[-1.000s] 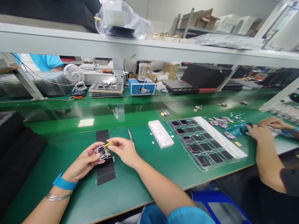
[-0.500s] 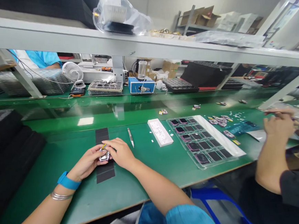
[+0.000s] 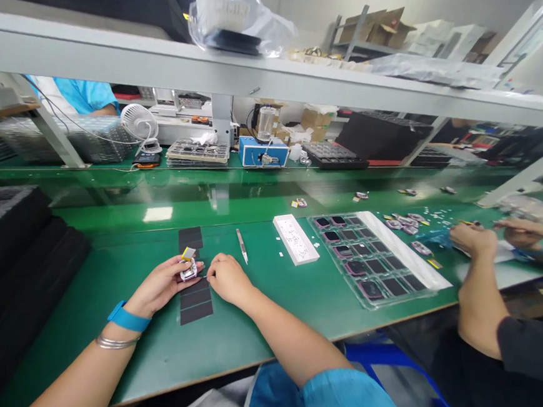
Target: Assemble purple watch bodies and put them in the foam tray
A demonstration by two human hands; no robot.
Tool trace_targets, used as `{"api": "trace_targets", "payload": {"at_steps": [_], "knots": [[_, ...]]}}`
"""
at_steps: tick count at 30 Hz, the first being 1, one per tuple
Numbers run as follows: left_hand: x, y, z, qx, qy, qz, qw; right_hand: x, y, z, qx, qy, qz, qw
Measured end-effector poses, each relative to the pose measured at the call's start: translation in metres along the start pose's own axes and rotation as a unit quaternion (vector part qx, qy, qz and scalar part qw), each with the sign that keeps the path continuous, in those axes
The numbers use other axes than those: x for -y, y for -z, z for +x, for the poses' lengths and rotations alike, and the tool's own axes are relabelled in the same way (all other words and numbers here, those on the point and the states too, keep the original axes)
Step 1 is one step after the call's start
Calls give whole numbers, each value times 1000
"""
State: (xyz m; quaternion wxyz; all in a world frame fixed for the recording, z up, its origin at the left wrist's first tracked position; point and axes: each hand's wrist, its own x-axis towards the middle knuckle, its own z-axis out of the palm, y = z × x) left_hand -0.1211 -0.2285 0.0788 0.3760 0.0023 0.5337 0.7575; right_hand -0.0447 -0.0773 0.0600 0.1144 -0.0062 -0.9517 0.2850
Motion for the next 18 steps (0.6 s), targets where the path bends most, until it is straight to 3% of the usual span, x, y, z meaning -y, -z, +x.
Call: {"api": "trace_targets", "payload": {"at_steps": [11,18], "knots": [[1,0,0,15,-5,-5,1000,-2,-6,3,-14,-43,61,997],[0,0,-2,14,-2,11,1000,-1,-6,2,17,-3,16,1000]]}}
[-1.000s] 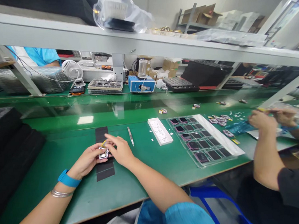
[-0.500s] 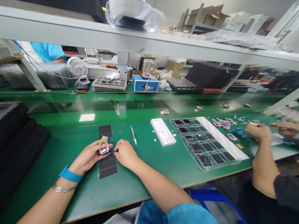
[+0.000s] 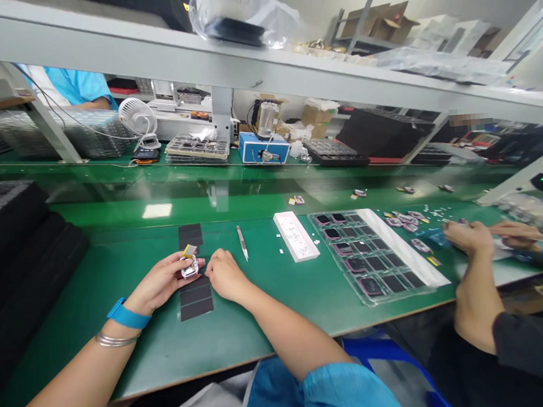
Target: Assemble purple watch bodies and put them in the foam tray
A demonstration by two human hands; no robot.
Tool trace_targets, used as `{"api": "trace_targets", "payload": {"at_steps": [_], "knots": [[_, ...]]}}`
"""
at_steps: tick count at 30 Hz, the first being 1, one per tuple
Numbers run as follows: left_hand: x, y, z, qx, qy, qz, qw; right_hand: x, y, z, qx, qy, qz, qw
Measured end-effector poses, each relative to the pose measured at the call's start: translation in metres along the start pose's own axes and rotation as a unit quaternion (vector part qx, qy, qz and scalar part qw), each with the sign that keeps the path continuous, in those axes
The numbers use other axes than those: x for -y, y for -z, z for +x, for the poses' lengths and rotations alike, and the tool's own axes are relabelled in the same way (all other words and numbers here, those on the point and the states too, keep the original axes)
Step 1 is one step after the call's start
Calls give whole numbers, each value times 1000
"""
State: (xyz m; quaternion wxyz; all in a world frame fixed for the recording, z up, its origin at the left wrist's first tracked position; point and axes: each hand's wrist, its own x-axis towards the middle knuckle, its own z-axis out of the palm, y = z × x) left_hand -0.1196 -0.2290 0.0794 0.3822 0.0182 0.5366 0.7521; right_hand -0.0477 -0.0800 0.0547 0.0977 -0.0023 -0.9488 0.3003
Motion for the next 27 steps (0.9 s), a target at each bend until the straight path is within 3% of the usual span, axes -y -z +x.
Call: {"api": "trace_targets", "payload": {"at_steps": [4,7,12,16,20,27], "knots": [[1,0,1,2,-6,8,1000,8,12,-6,33,44,-33,998],[2,1,3,3,-10,15,1000,13,27,-8,9,72,2,997],[3,-1,1,2,-33,25,999,15,36,-5,-102,98,216,966],[3,-5,-3,-5,-42,66,997,11,24,-1,-96,32,357,928],[3,-6,-5,3,-35,94,995,8,17,1,-74,8,350,934],[3,-7,-4,14,-29,115,993,9,20,0,-16,70,312,947]]}}
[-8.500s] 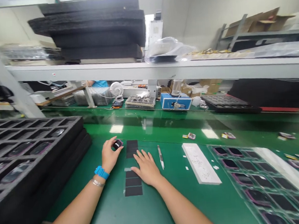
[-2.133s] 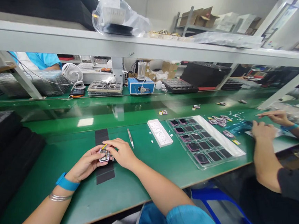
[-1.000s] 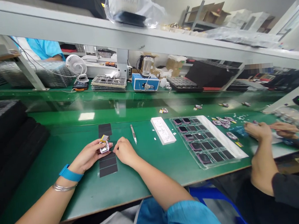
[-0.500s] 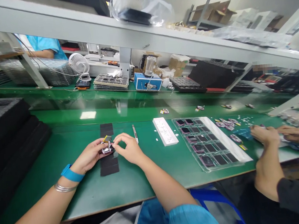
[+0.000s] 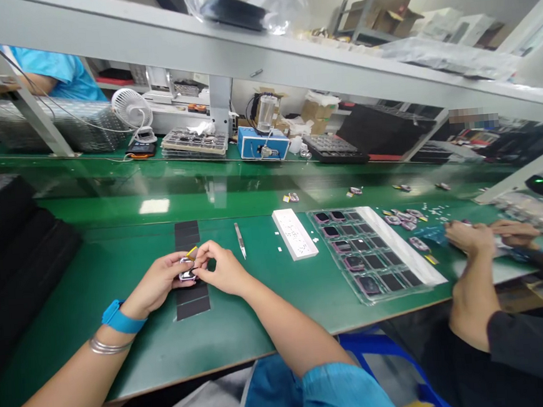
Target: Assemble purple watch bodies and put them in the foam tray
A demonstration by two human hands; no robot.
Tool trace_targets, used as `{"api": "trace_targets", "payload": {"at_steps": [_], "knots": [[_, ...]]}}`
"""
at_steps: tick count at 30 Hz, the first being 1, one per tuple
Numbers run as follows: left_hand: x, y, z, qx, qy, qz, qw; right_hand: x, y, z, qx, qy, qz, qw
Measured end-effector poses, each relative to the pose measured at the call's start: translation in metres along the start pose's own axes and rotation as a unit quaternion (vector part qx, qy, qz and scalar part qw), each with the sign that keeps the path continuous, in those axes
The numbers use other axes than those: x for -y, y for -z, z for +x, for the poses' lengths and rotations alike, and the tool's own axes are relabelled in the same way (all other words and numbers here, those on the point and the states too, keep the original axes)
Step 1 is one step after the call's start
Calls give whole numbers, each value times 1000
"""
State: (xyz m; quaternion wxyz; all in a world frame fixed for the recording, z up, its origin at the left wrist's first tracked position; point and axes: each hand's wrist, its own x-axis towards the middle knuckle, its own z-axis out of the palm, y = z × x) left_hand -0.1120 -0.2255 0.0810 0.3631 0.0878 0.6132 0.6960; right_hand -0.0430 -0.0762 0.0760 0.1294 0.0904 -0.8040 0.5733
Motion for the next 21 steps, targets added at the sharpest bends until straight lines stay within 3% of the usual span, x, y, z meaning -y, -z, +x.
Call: {"api": "trace_targets", "payload": {"at_steps": [12,21], "knots": [[-1,-3,-2,3,-2,2,1000,-1,-1,1,17,17,-69,997],[4,-1,1,-2,-13,-26,1000,4,-8,-2,0,71,-232,970]]}}
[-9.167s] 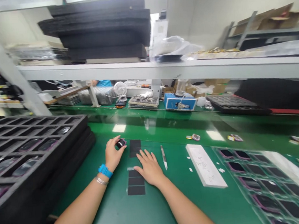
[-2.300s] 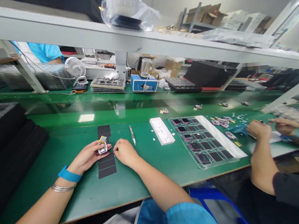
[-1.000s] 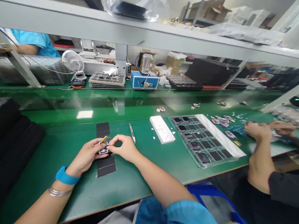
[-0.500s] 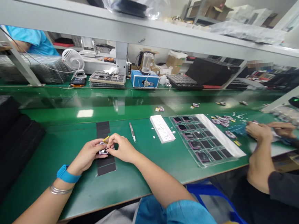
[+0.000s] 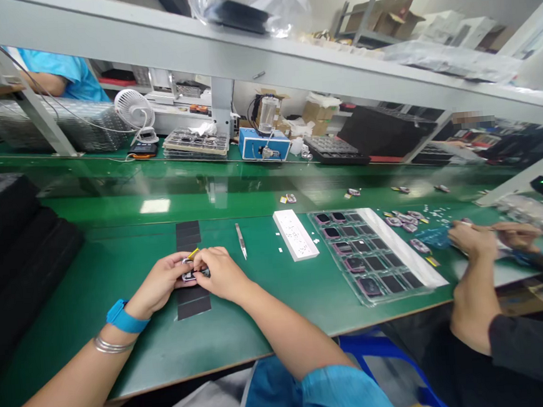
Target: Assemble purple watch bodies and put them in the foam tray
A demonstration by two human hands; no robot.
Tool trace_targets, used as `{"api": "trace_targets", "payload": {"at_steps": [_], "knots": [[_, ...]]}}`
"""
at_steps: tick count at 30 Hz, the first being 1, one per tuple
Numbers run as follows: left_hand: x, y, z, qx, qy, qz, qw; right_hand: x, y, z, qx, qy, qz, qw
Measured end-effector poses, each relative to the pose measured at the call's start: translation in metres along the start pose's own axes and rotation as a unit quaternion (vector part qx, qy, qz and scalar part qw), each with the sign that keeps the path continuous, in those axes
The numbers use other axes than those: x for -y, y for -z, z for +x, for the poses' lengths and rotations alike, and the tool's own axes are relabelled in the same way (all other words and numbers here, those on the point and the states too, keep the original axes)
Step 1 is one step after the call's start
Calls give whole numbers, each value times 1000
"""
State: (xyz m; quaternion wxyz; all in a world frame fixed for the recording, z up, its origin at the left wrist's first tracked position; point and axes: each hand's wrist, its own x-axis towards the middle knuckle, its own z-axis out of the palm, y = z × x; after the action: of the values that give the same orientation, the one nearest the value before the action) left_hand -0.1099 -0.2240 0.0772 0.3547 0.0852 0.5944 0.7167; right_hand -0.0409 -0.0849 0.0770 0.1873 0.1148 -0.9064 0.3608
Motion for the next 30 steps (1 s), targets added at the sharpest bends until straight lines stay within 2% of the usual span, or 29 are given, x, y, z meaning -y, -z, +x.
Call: {"api": "trace_targets", "payload": {"at_steps": [2,4,8,11,15,18,22,25,30], "knots": [[1,1,0,-8,-9,-4,1000,0,-1,-1,-23,-7,-21,999],[2,1,1,-11,-9,-3,1000,-4,0,0,-52,-43,4,998],[1,0,2,2,9,2,1000,-16,0,5,-41,-153,188,969],[-1,0,1,24,21,-7,999,-21,-2,7,-46,-174,248,952],[-5,1,-2,69,48,-49,995,-16,-2,7,-92,-160,201,962],[-5,2,-2,86,43,-45,994,-11,-1,6,-104,-148,166,969],[0,2,1,46,24,-5,999,-7,-2,5,-110,-119,95,982],[1,2,3,26,16,-3,1000,-6,-5,4,-104,-71,32,992],[-2,5,4,16,38,-109,993,-5,-8,1,-67,40,-88,993]]}}
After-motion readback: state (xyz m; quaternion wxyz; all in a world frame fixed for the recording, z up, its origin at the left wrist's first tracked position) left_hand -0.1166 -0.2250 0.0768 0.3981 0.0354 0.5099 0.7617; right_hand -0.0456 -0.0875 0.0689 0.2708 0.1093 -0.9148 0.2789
